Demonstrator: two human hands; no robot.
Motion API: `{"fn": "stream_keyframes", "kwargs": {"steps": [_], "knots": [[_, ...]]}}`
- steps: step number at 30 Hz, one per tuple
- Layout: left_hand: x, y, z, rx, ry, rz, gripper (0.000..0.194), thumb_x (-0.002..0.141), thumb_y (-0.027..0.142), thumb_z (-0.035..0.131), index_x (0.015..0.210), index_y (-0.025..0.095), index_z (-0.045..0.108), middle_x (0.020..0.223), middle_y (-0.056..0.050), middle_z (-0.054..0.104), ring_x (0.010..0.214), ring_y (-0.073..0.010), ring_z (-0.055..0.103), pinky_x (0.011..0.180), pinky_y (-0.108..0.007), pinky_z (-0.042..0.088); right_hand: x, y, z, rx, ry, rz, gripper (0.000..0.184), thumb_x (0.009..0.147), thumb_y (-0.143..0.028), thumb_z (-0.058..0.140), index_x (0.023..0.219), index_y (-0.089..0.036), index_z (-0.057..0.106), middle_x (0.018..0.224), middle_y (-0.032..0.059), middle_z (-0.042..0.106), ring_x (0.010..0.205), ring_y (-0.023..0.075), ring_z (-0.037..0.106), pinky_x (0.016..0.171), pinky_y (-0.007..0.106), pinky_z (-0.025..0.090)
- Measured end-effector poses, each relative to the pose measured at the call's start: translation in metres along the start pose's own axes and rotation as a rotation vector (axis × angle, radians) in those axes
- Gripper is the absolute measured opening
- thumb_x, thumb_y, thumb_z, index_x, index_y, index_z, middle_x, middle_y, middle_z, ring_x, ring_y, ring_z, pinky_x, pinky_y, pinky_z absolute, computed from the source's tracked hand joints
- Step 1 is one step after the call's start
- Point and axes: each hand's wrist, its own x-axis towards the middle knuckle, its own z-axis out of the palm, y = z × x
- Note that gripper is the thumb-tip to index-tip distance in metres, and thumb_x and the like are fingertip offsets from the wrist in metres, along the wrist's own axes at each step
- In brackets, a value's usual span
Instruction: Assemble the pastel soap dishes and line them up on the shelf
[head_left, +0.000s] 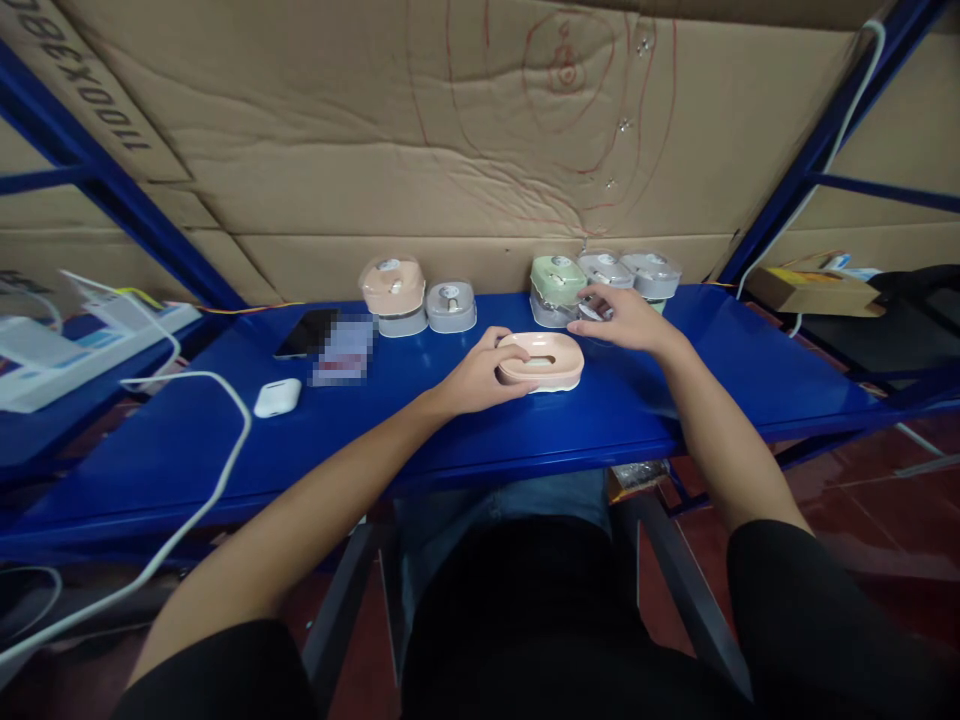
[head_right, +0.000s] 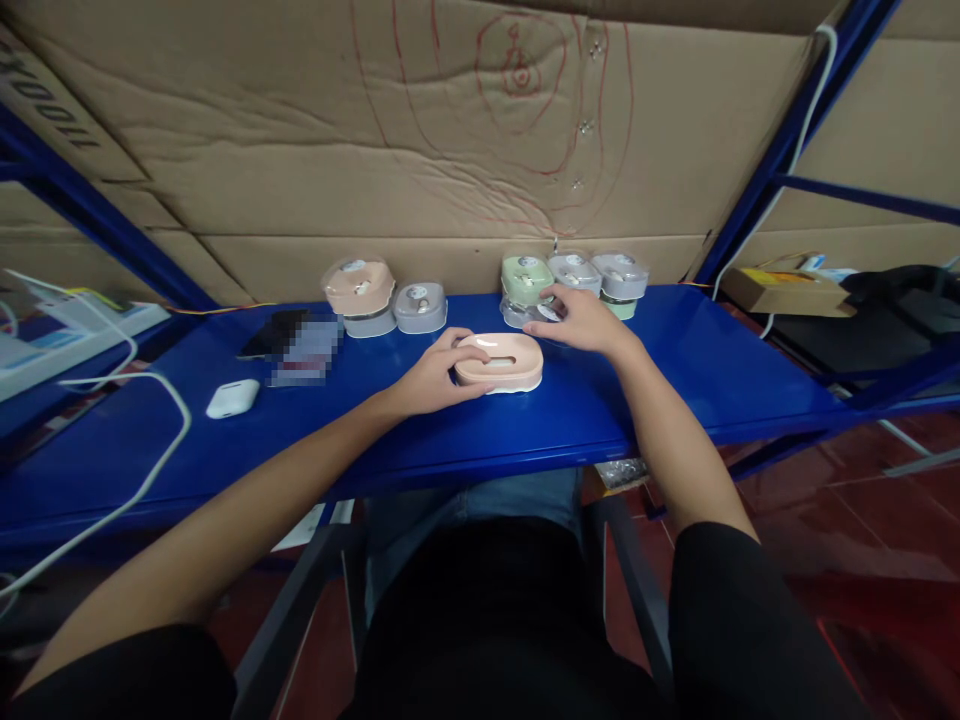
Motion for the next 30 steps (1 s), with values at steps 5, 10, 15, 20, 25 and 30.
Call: {"fn": "stream_keyframes", "kwargs": {"steps": [5,10,15,20,25,30], "knots": [[0.002,-0.001,0.001,-0.017,0.014,-0.034,0.044,0.088,0.048,0.101,0.124,0.027,0.086,0.146,-0.011,0.066,0.144,-0.0351,0.07,0.135,-0.057,0.053,-0.001,-0.005,0.002,-0.005,-0.002,-0.004,0.091,0.082,-0.083,0.09,0.147,-0.02,0.08,0.116,0.0151,0.084,0.105,0.0384,0.078,0.104,0.057,0.063],[0.005,0.002,0.001,-0.029,-0.009,-0.019,0.041,0.088,0.047,0.1,0.119,0.028,0.082,0.135,-0.009,0.077,0.135,-0.0353,0.075,0.126,-0.057,0.057,-0.003,-0.011,0.006,0.002,-0.024,-0.07,0.085,0.084,-0.079,0.091,0.147,-0.023,0.081,0.114,0.0136,0.085,0.105,0.0394,0.079,0.104,0.06,0.064],[0.008,0.001,0.002,-0.077,-0.012,-0.158,0.089,0.073,0.054,0.107,0.147,0.026,0.065,0.147,-0.015,0.075,0.135,-0.0403,0.076,0.116,-0.057,0.063,-0.007,-0.02,0.01,0.095,-0.106,-0.244,0.081,0.081,-0.066,0.095,0.149,-0.025,0.082,0.138,0.0145,0.086,0.122,0.0412,0.079,0.112,0.06,0.063],[0.007,-0.01,0.006,-0.153,0.003,-0.206,0.128,0.065,0.058,0.112,0.17,0.023,0.048,0.167,-0.025,0.066,0.155,-0.0497,0.067,0.126,-0.064,0.058,-0.008,-0.028,0.024,0.117,-0.203,-0.351,0.083,0.08,-0.064,0.098,0.152,-0.028,0.081,0.148,0.0124,0.084,0.133,0.0407,0.078,0.12,0.059,0.06],[0.006,-0.014,0.007,-0.191,-0.027,-0.288,0.152,0.064,0.061,0.113,0.185,0.019,0.03,0.166,-0.03,0.07,0.157,-0.0529,0.067,0.13,-0.07,0.054,-0.007,-0.032,0.04,0.114,-0.243,-0.409,0.086,0.082,-0.07,0.098,0.155,-0.029,0.08,0.151,0.0143,0.081,0.137,0.0408,0.076,0.123,0.061,0.058],[0.007,-0.013,0.005,-0.165,-0.026,-0.279,0.145,0.066,0.061,0.112,0.183,0.021,0.036,0.163,-0.027,0.073,0.153,-0.0511,0.071,0.125,-0.066,0.059,-0.006,-0.029,0.046,0.113,-0.252,-0.41,0.086,0.085,-0.067,0.097,0.16,-0.029,0.077,0.151,0.0141,0.08,0.136,0.041,0.075,0.122,0.061,0.058]]}}
